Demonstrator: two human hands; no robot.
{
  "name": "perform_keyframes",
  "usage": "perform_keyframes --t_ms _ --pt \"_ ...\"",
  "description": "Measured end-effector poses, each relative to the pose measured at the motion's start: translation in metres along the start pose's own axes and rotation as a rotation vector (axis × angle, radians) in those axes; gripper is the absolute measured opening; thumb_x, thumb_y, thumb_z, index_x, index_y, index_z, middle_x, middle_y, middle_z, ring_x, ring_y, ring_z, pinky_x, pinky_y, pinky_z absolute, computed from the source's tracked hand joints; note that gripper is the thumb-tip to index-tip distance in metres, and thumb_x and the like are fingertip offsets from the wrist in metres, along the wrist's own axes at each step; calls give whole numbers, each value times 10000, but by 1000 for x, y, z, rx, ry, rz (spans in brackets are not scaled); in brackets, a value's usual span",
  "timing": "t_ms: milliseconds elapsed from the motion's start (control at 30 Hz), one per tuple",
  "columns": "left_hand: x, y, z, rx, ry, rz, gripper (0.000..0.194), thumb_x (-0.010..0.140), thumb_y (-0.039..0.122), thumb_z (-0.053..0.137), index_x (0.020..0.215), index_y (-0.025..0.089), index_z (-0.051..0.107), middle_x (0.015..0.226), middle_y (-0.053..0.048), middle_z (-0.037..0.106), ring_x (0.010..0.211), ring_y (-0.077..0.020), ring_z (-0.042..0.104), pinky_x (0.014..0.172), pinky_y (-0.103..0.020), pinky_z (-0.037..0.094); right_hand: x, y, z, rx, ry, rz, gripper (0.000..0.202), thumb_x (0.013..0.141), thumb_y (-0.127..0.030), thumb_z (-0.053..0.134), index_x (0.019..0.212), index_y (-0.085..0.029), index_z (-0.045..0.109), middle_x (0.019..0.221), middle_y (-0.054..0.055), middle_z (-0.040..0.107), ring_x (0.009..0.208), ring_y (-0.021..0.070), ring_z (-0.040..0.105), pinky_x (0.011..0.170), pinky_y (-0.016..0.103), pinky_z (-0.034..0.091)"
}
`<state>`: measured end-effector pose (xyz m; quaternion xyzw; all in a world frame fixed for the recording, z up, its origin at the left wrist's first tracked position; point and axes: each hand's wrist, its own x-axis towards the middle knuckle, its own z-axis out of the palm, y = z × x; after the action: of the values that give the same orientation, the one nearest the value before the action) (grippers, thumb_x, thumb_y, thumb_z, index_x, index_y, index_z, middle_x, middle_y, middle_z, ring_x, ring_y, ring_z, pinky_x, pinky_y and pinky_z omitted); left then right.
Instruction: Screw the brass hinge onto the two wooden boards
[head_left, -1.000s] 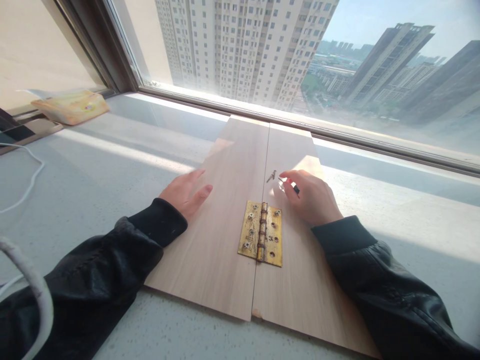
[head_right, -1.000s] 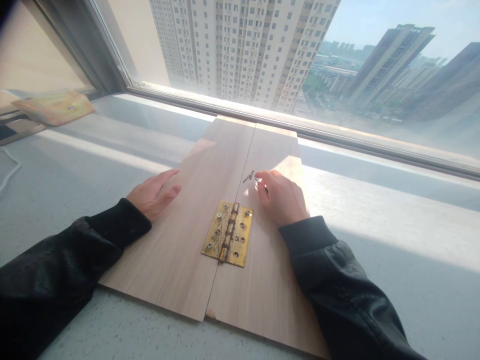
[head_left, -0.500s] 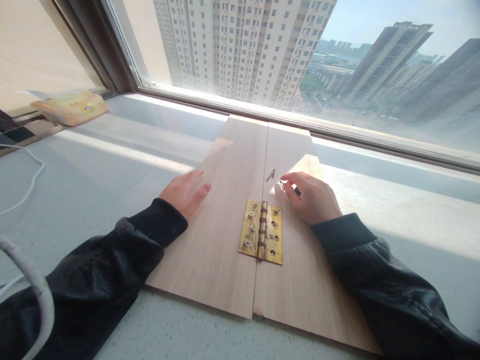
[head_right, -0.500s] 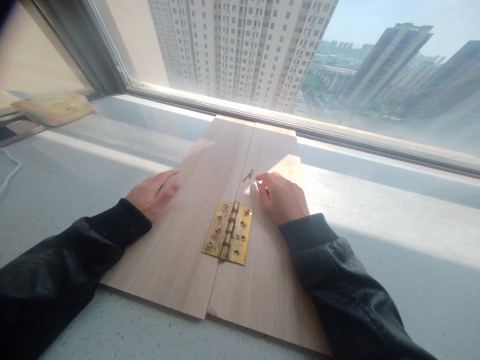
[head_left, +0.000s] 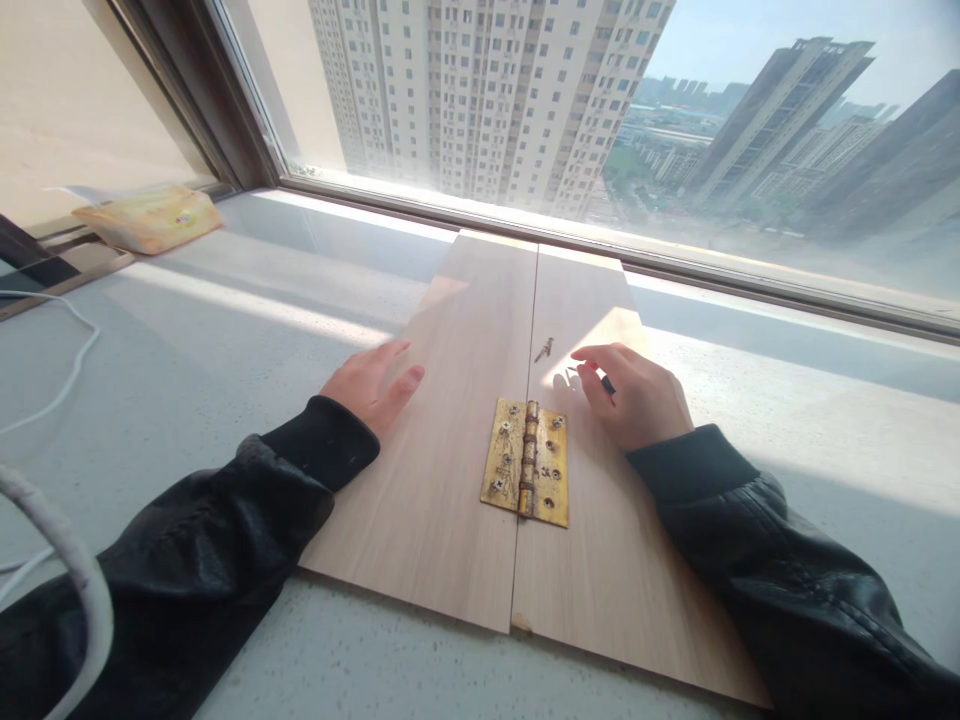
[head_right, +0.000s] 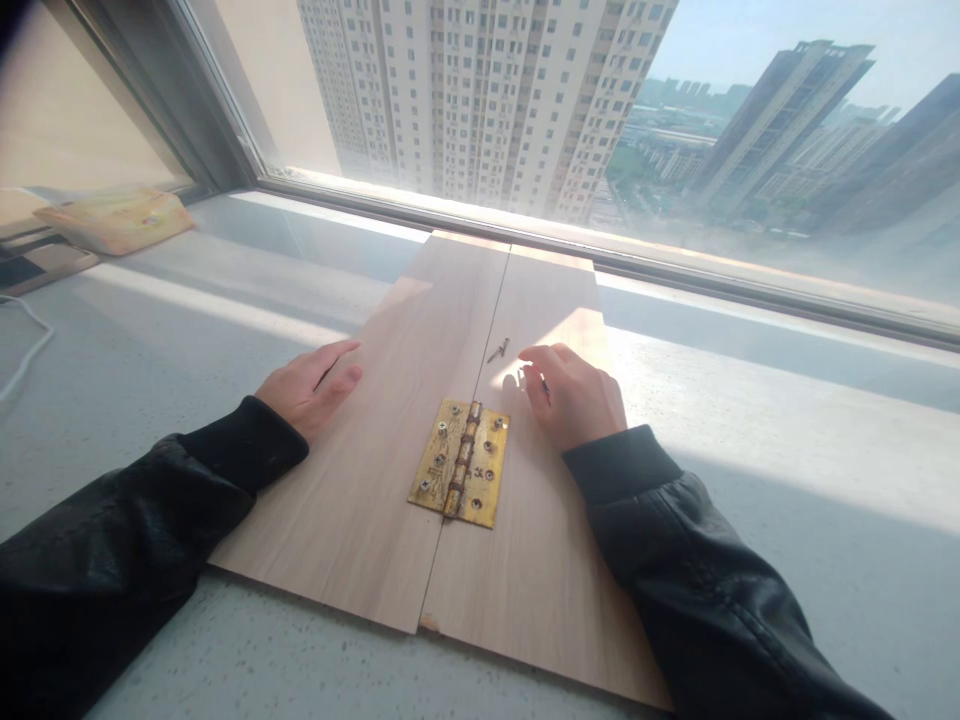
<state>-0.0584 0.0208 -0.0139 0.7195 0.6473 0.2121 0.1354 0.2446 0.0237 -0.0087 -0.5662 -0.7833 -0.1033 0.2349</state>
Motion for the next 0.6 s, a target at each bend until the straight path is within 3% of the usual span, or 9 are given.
perform_keyframes --t_ms 133,267,367,600 --pt "1 -1 1 -9 18 16 797 785 619 252 1294 69 520 1299 -159 582 1207 -325 523 1032 -475 400 1 -1 -2 53 4 -1 231 890 -280 468 1009 -196 648 952 56 688 707 182 621 614 307 426" --pt "1 -2 3 -16 28 29 785 796 618 257 1286 68 530 1297 -159 585 1203 -323 525 1033 -470 399 4 -6 -16 154 -42 17 201 874 -277 485 939 -184 650 889 57 699 697 170 628 657 305 460" --pt "1 -3 2 -13 21 32 778 802 616 258 1285 71 530 1296 -158 586 1203 -321 525 1031 -472 400 6 -17 -36 235 -136 58 157 851 -295 531 902 -204 649 814 21 699 623 144 617 624 287 475" --pt "1 -1 1 -10 6 24 767 797 606 254 1264 75 551 1292 -159 588 1211 -322 520 1048 -470 385 9 -43 -70 362 -412 108 155 818 -366 563 832 -253 669 776 -17 681 683 146 621 599 280 462"
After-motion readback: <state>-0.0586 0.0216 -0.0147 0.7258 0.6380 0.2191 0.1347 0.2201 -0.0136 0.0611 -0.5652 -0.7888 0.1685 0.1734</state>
